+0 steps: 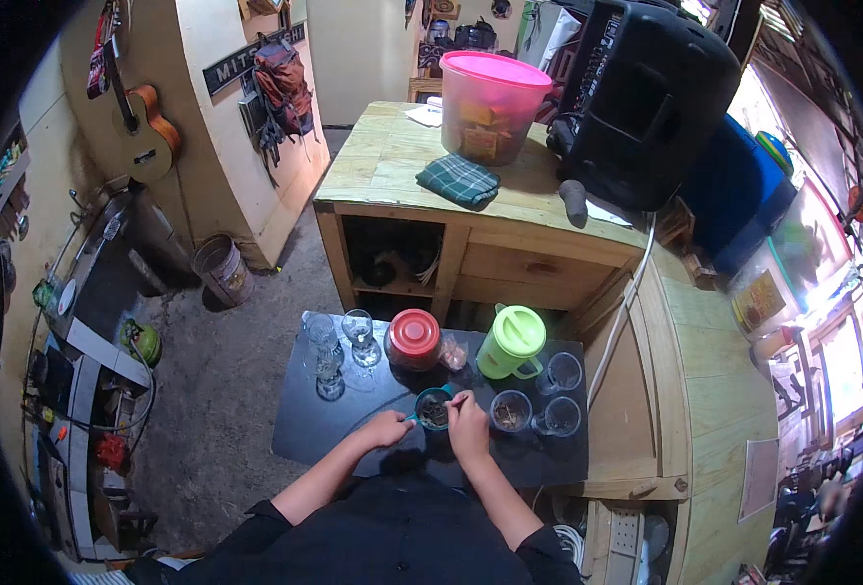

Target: The recorder is mixing various powders and liquids into multiple small cups using a spoon in a prep area.

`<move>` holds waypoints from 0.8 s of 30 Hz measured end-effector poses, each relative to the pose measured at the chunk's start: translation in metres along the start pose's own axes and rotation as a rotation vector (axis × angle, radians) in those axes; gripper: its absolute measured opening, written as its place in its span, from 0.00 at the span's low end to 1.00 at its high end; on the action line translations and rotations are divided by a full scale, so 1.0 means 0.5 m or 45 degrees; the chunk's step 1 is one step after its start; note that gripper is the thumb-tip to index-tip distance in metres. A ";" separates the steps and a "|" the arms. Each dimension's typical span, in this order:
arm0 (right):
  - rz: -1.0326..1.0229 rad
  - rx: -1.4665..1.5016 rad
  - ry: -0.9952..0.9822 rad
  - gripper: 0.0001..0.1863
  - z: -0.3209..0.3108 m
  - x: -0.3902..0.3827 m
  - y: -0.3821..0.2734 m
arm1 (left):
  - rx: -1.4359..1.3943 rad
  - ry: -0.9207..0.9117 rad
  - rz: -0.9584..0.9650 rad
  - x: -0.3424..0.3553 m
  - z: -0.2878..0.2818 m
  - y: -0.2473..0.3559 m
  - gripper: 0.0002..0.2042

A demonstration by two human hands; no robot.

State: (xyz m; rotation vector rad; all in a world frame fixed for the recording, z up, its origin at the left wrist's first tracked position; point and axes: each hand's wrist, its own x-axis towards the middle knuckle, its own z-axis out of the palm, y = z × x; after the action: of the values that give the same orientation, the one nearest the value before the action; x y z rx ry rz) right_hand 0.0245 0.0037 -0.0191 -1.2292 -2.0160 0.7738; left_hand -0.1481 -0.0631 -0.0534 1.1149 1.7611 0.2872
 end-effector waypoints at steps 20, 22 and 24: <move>-0.082 0.033 -0.014 0.08 -0.005 0.008 0.011 | -0.033 0.091 0.100 0.016 0.017 -0.027 0.21; -0.061 0.088 0.003 0.08 -0.006 0.015 0.008 | -0.066 0.070 0.059 0.020 0.020 -0.035 0.21; -0.043 0.095 -0.013 0.08 0.005 0.011 0.004 | 0.006 0.191 0.187 0.033 0.032 -0.055 0.21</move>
State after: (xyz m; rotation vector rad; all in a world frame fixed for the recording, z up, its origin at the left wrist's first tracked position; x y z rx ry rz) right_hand 0.0216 0.0092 -0.0209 -1.1480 -1.9927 0.8333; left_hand -0.1515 -0.0697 -0.0886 1.2558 1.8135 0.4668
